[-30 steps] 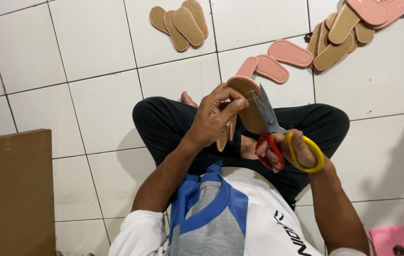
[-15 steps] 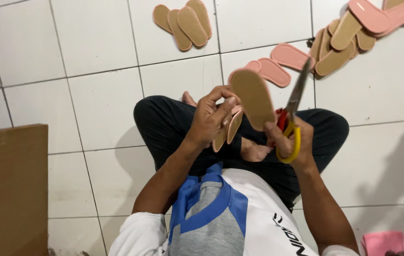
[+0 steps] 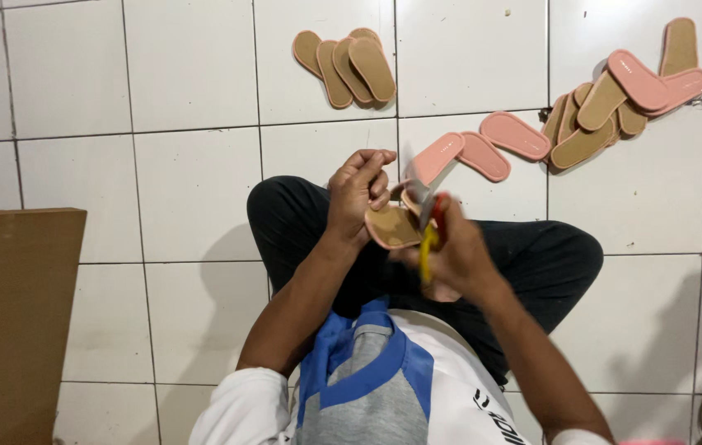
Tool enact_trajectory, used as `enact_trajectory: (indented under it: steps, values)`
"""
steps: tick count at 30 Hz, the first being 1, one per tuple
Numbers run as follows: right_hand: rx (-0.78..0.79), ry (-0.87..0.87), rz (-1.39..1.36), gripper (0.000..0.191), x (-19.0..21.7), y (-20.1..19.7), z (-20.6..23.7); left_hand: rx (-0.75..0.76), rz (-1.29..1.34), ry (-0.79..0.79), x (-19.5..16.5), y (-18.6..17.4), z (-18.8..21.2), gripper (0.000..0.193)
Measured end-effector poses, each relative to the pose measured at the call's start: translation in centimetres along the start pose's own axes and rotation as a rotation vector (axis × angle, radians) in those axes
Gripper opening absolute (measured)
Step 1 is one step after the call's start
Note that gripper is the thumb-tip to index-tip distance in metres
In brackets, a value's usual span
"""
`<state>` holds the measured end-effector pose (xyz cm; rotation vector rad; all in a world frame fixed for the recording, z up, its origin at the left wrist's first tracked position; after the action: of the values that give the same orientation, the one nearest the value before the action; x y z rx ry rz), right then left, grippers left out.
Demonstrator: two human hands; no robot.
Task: The person sits on the floor and uses scissors to trim the edges of pink shoe insoles. They hold each insole with one hand and carefully cut along the perimeter with the other, occasionally flipping the insole to trim the other side. Trimmed pieces fall onto the floor.
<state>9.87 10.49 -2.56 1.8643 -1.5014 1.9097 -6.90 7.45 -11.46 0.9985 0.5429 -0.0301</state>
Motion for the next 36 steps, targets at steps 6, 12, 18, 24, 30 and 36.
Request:
enact_trajectory:
  steps: [6, 12, 18, 24, 30, 36]
  values:
    - [-0.180, 0.292, -0.022, 0.029, -4.5, -1.5, 2.5, 0.158, -0.044, -0.108, 2.8, 3.4, 1.6, 0.026]
    - [-0.076, 0.378, -0.119, 0.023, -2.5, -8.5, -1.6, 0.605, -0.418, -0.112, 2.0, 8.0, 4.9, 0.042]
    - [-0.175, 0.329, 0.381, 0.030, 1.1, -11.3, -2.7, 0.560, -0.551, -0.100, 1.8, 9.1, 4.1, 0.041]
    - [-0.093, 0.622, -0.294, 0.031, -2.9, -9.1, 5.4, 0.373, -0.427, -0.009, -0.1, 8.3, 2.9, 0.040]
    - [0.447, 0.375, -0.875, 0.089, -3.1, -1.6, 9.9, 0.351, -0.426, 0.005, -0.1, 8.5, 2.8, 0.041]
    - [0.504, 0.436, -0.953, 0.101, -4.4, -0.1, 10.7, 0.328, -0.488, -0.002, 0.0, 8.1, 3.0, 0.043]
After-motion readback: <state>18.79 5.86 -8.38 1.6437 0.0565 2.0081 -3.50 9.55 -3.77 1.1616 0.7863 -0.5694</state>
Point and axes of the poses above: each hand's wrist, its own z-axis away from the middle knuckle, its own y-axis out of the palm, x = y × z, the point moved 8 cm from there along -z, towards the middle knuckle, and after that the axes turned 13 degrees about z, right-handed, at the moved point
